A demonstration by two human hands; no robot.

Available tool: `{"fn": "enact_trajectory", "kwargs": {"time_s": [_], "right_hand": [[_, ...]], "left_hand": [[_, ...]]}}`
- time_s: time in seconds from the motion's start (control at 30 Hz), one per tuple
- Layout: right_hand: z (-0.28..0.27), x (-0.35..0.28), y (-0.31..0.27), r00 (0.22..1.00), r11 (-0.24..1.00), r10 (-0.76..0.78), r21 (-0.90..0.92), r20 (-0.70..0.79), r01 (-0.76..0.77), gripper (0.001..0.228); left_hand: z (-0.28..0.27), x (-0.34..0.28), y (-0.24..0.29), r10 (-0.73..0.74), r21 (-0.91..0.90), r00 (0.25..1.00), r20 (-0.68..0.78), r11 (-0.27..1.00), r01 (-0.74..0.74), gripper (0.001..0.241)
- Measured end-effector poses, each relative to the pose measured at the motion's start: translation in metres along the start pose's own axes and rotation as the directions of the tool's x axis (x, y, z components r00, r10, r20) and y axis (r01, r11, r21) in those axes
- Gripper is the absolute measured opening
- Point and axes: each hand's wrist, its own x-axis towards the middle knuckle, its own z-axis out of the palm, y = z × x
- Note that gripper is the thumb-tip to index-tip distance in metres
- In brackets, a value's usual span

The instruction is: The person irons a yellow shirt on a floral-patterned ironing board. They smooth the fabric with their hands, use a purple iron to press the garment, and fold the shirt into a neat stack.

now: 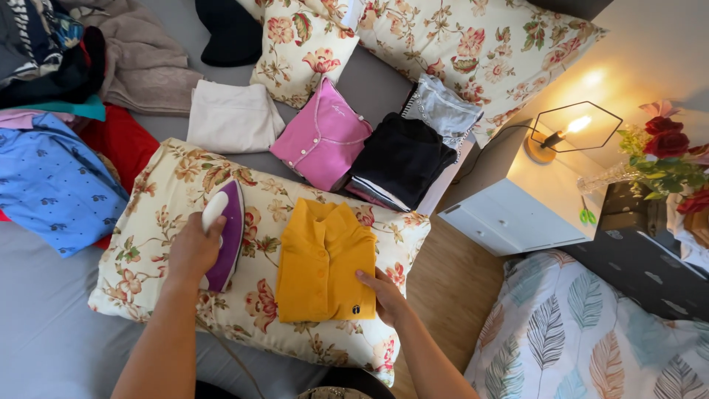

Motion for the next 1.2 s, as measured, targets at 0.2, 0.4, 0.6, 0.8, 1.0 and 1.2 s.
{"fn": "enact_trajectory", "kwargs": {"time_s": [0.2, 0.4, 0.6, 0.8, 1.0, 1.2], "right_hand": [[-0.005, 0.026, 0.006, 0.994, 0.992, 0.108, 0.066, 0.023, -0.109, 0.091], [0.006, -0.001, -0.014, 0.982, 0.966, 0.157, 0.19, 0.106, -0.175, 0.064], [-0.011, 0.01, -0.006, 0.97, 0.946, 0.16, 0.253, 0.182, -0.204, 0.061], [-0.008, 0.001, -0.012, 0.972, 0.938, 0.134, 0.293, 0.191, -0.187, 0.066], [-0.005, 0.001, -0.011, 0.96, 0.94, 0.04, 0.315, 0.276, -0.129, 0.092], [0.014, -0.02, -0.032, 0.934, 0.94, -0.039, 0.329, 0.355, -0.086, 0.083]], "left_hand": [[-0.011, -0.011, 0.039, -0.089, 0.068, 0.994, 0.064, 0.994, 0.085, 0.065], [-0.028, -0.052, 0.056, 0.023, -0.033, 0.999, -0.037, 0.999, -0.024, 0.051], [-0.016, -0.056, 0.06, 0.318, 0.373, 0.865, -0.388, 0.913, -0.168, 0.047], [0.068, -0.04, 0.031, 0.365, 0.573, 0.889, -0.278, 0.805, -0.151, 0.043], [0.055, -0.07, 0.058, 0.46, 0.48, 0.794, -0.398, 0.841, -0.247, 0.05], [0.093, -0.108, 0.062, -0.103, -0.386, 0.989, 0.104, 0.912, 0.136, 0.063]]}}
